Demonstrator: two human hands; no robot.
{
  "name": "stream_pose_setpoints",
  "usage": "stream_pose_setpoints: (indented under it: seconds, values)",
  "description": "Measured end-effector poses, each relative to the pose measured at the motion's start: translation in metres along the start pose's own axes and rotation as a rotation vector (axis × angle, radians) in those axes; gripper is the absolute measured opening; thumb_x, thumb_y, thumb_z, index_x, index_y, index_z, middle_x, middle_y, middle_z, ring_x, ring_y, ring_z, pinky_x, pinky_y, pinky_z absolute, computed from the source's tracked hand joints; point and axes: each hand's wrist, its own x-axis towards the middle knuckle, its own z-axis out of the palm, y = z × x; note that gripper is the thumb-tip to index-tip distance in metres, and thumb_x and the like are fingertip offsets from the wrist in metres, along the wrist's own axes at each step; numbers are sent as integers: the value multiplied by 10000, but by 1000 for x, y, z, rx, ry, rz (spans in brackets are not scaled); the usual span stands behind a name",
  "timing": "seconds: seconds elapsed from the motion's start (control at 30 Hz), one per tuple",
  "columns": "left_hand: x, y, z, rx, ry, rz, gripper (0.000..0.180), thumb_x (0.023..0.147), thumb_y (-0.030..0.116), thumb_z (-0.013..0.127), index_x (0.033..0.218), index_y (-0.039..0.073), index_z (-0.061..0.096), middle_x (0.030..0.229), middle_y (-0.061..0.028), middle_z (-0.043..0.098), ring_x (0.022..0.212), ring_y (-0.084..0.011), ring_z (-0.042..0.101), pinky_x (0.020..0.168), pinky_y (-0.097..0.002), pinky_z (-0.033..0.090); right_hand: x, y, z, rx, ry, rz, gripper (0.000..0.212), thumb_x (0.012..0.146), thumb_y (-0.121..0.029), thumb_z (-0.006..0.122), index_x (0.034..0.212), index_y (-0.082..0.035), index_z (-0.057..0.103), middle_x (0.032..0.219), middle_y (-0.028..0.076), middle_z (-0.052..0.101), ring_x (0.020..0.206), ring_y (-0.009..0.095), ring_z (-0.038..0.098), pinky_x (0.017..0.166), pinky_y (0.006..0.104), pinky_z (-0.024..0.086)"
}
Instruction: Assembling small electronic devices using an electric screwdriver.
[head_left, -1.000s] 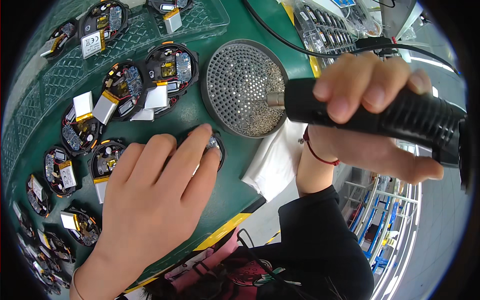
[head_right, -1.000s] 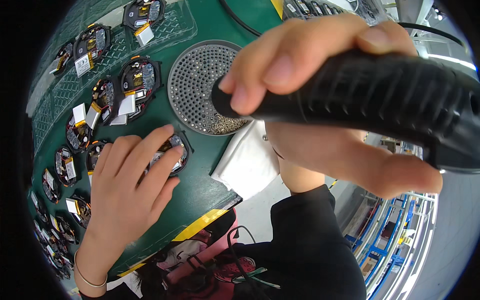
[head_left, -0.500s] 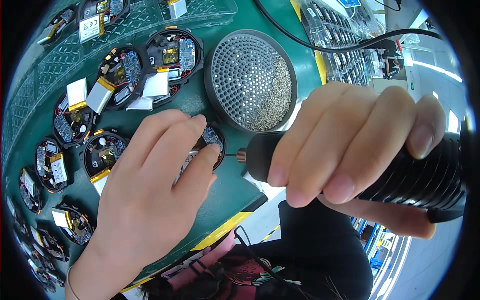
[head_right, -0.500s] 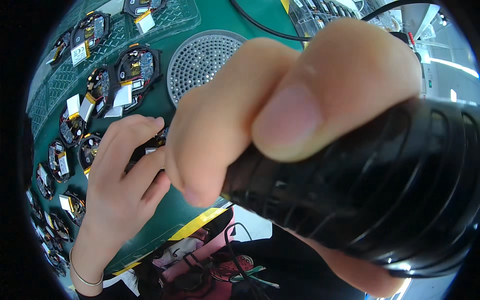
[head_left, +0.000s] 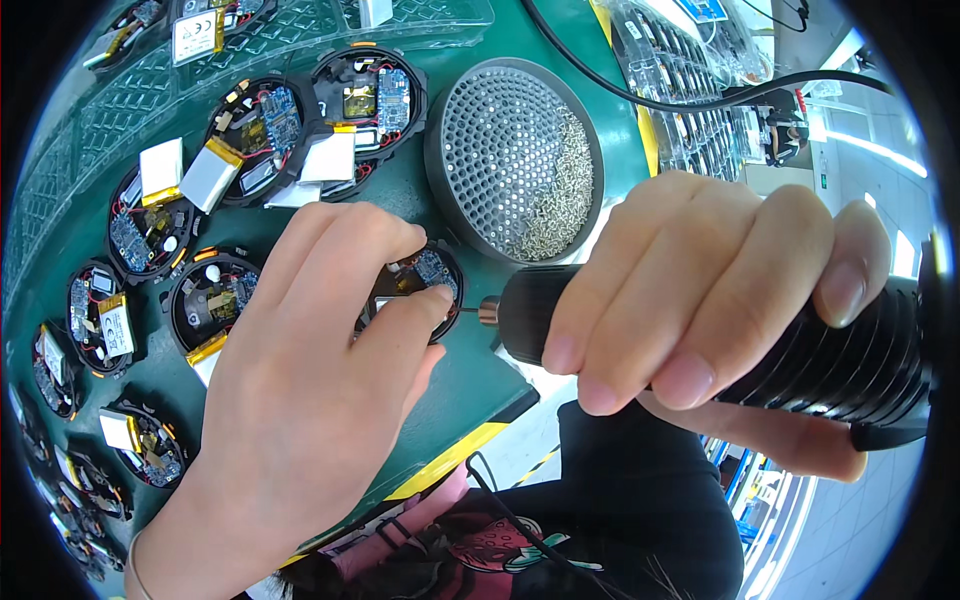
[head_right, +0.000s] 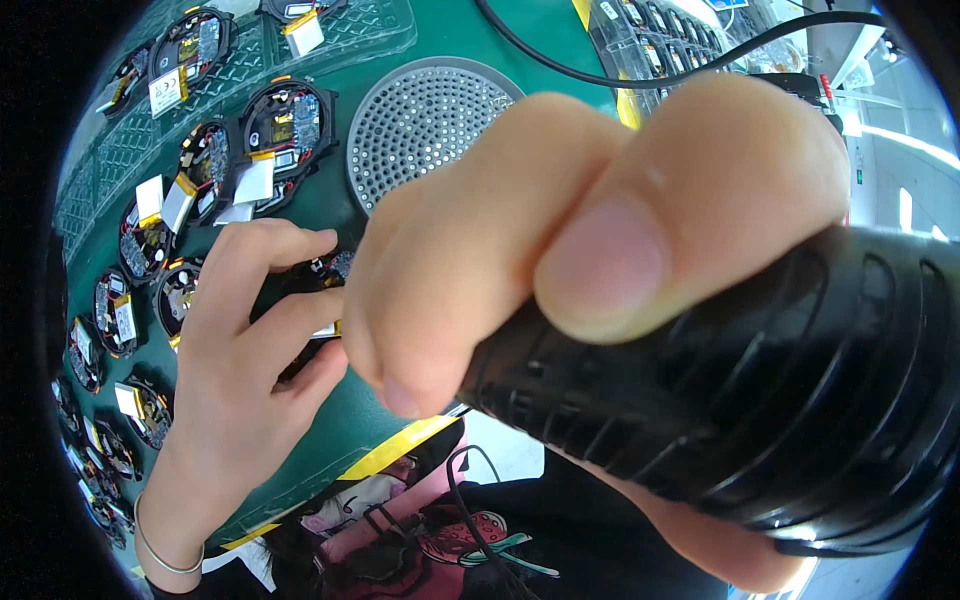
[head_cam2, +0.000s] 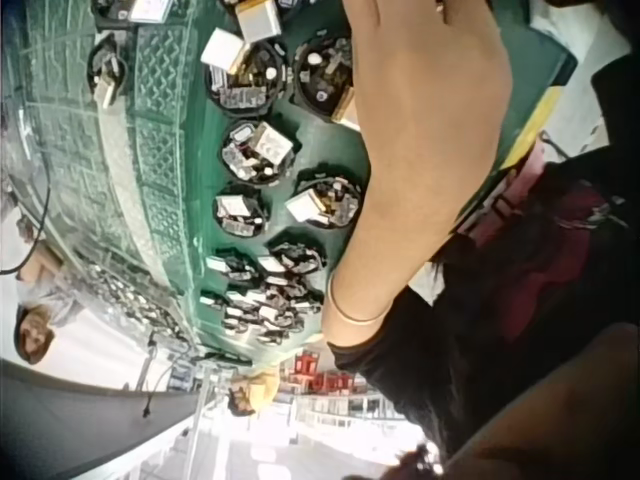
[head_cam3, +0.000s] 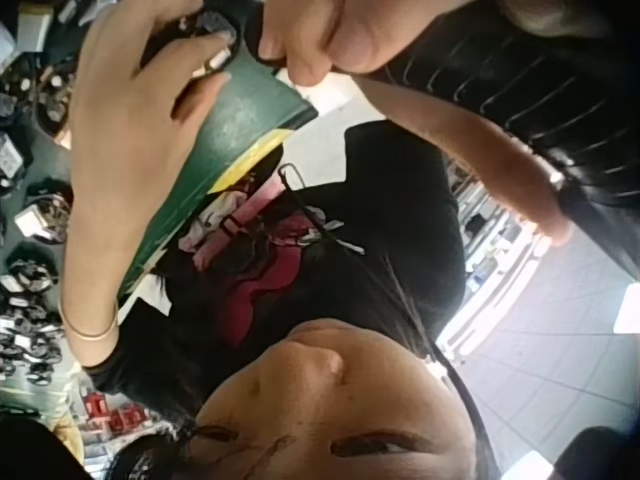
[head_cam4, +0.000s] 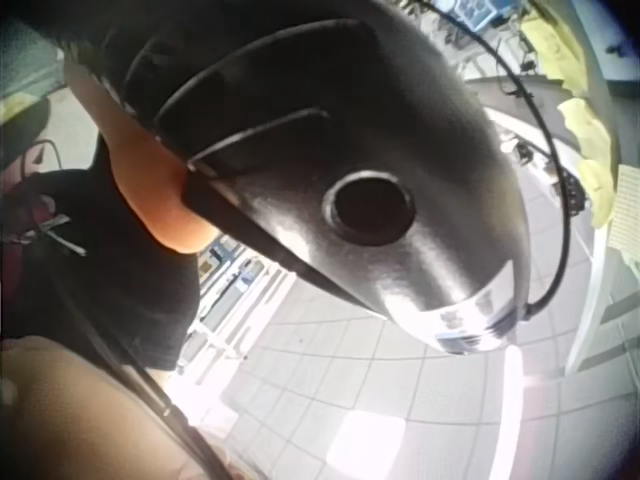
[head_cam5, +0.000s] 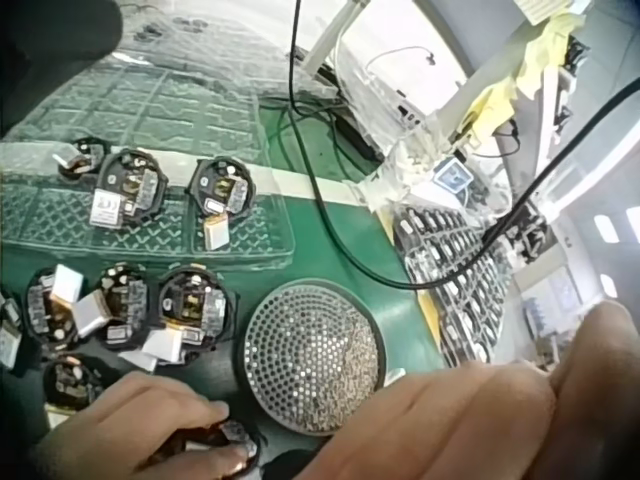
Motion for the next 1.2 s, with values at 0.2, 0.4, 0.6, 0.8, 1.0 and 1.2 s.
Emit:
stream_pose_setpoints:
  seconds: [0.2, 0.4, 0.6, 0.8, 1.0, 1.2]
  values:
    - [0, 0, -1, 1, 0, 3, 370, 548, -36, 753, 898, 15, 646, 1089, -146, 555, 998, -317, 556, 824, -408, 466, 8, 1, 4, -51, -30, -6, 694, 848, -481, 665, 1156, 61, 358, 811, 148, 555, 477, 209, 588, 374, 312, 534]
    - [-2, 1, 1, 29, 12, 19, 376, 560, -15, 767, 920, 15, 662, 1089, -149, 557, 989, -322, 557, 810, -406, 471, 3, -13, -5, -59, -13, 64, 669, 857, -493, 642, 1119, 68, 388, 820, 151, 566, 494, 215, 605, 372, 296, 528]
    - [-3, -3, 8, 39, 77, 51, 345, 566, -3, 769, 896, 12, 668, 1063, -146, 569, 947, -321, 570, 769, -403, 479, 1, -14, -4, -43, 57, 74, 636, 872, -514, 595, 1088, 47, 390, 819, 132, 569, 511, 194, 614, 396, 281, 539]
    - [-3, -3, 10, 83, 140, 74, 288, 584, -22, 757, 858, 2, 670, 1042, -141, 576, 928, -313, 579, 753, -389, 482, 2, -11, -4, -28, 120, 60, 631, 876, -536, 577, 1061, 37, 386, 806, 114, 554, 535, 177, 614, 407, 268, 539]
    - [-2, -4, 14, 73, 150, 83, 264, 596, -32, 747, 847, -7, 670, 1040, -143, 575, 928, -316, 580, 752, -388, 482, -1, -11, -5, -55, 111, 24, 629, 883, -538, 565, 1070, 31, 374, 833, 120, 555, 565, 174, 626, 439, 257, 551]
    - [-2, 0, 11, 85, 114, 78, 272, 595, -14, 735, 859, -10, 669, 1047, -148, 568, 929, -324, 578, 761, -395, 484, 0, -12, -8, -54, 54, 56, 623, 881, -529, 577, 1081, 26, 379, 833, 125, 561, 562, 187, 631, 451, 267, 556]
